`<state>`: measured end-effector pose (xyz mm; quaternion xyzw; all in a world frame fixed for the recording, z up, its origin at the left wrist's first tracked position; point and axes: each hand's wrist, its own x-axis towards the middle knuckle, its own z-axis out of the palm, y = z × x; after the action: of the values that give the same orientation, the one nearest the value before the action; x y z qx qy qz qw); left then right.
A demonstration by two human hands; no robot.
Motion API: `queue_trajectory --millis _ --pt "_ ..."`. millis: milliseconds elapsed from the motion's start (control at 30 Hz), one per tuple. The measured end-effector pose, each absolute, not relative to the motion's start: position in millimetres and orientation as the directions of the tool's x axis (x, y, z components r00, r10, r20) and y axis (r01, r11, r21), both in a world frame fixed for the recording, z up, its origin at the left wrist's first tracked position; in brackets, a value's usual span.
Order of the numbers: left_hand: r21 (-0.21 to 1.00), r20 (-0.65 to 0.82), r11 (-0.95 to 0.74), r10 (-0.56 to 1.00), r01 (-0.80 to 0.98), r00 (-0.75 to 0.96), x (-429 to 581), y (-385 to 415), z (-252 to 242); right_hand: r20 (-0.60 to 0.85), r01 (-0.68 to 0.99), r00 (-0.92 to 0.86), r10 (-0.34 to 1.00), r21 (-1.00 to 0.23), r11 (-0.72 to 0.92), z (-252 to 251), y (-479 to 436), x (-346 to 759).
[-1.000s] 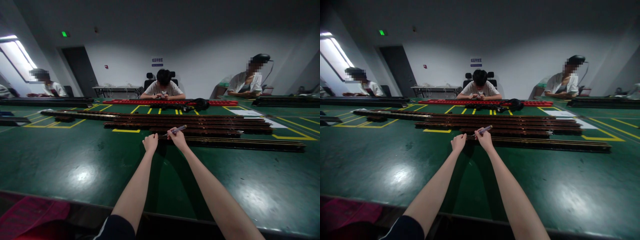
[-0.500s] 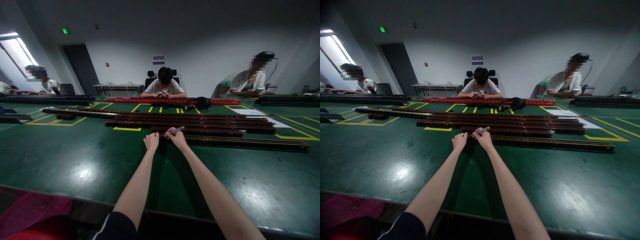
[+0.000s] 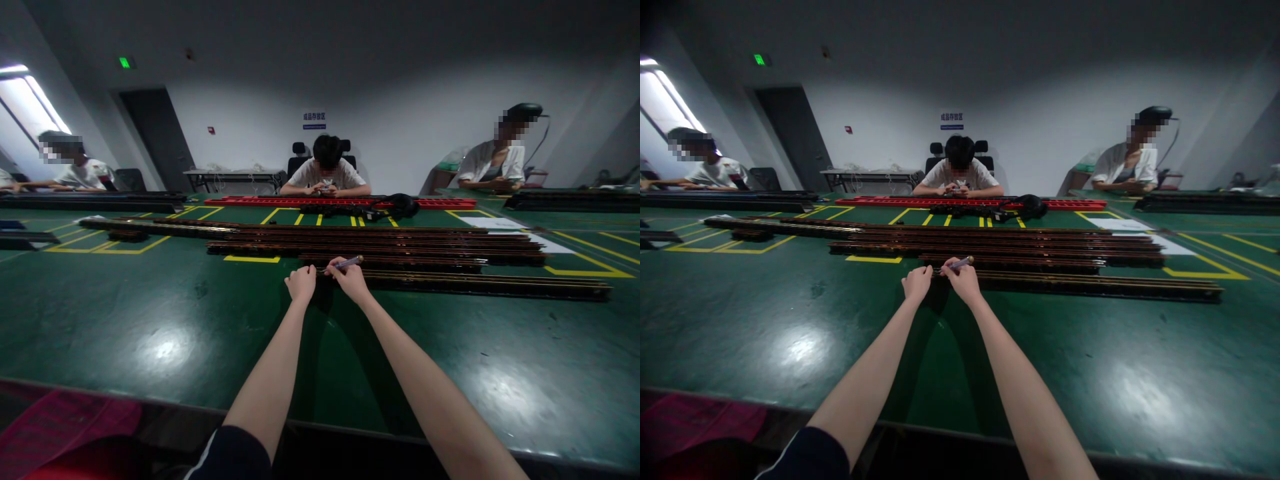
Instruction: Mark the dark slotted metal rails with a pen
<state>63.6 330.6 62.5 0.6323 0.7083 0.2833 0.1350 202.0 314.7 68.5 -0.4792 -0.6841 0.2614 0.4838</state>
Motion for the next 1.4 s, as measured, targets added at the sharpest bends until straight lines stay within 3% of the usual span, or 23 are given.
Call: queue_trajectory --millis 1000,1400 --pt "0.604 0.163 0.039 0.972 0.796 -0.171 63 332 62 0.353 0.419 -0.01 0.936 -0.848 0.324 80 305 202" --pt "0.622 0.18 0.005 0.972 0.783 -0.149 64 328 66 0.397 0.454 0.029 0.917 -0.823 0.342 77 309 207"
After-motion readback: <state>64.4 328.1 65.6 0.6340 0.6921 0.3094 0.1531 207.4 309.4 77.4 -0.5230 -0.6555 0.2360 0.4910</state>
